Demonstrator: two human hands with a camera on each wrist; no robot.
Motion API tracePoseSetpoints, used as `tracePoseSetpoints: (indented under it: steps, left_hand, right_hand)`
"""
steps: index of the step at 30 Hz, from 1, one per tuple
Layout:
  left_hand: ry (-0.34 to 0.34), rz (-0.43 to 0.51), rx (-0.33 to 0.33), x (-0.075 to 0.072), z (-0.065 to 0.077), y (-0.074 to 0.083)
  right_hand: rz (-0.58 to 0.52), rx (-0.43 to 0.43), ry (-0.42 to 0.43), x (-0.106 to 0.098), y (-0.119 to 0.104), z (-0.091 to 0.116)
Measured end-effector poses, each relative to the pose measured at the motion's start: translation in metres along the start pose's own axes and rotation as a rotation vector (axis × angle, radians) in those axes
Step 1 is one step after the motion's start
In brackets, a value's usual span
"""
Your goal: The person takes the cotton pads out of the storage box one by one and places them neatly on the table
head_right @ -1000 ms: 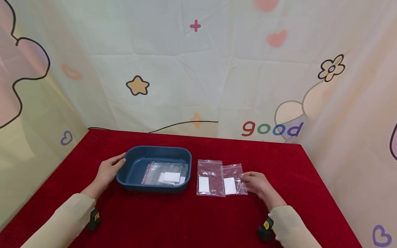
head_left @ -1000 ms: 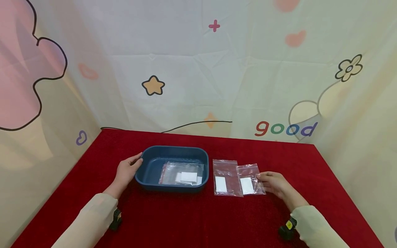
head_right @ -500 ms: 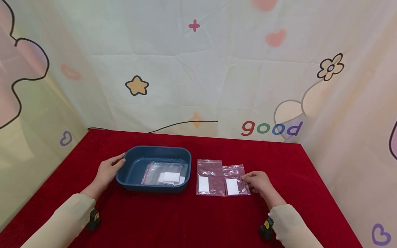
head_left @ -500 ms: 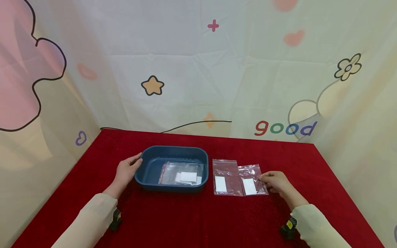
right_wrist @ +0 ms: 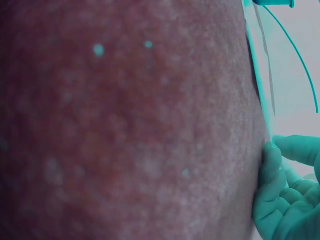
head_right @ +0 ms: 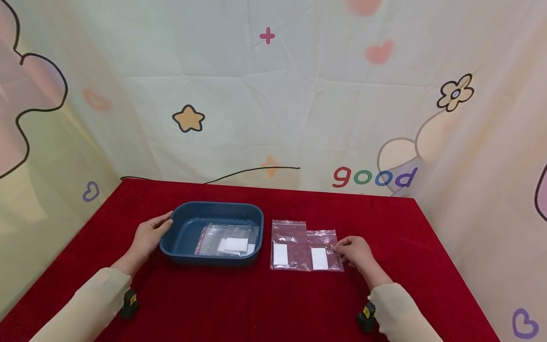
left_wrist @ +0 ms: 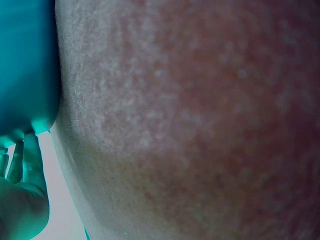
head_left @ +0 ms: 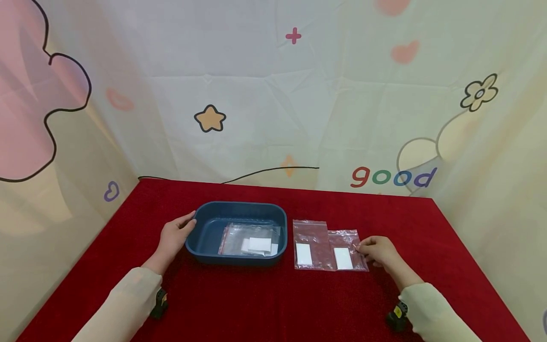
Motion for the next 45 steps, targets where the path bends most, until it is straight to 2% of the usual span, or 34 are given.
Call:
tracePoseSetpoints:
  steps: [27, 38, 45]
  left_hand:
    - [-0.006, 0.030, 0.005, 0.003, 0.001, 0.001]
    - [-0.003, 0.011, 0.018, 0.000, 0.000, 0.001]
    - [-0.010, 0.014, 0.012, 0.001, 0.000, 0.000]
  right_hand:
    - [0.098, -0.033, 0.042, -0.002, 0.003, 0.000]
    - [0.075, 0.004, -0.030, -0.004, -0.005, 0.001]
    - [0.057, 0.004, -0.043, -0.010, -0.017, -0.005]
Point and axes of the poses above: each hand's wrist, its own z-axis away from the middle knuckle, its own x-axis out of the palm, y = z × x, the point moved 7 cm from there along -z, towards the middle knuckle, and after that the axes turned 2 degrees about z, right-handed, at the moved point
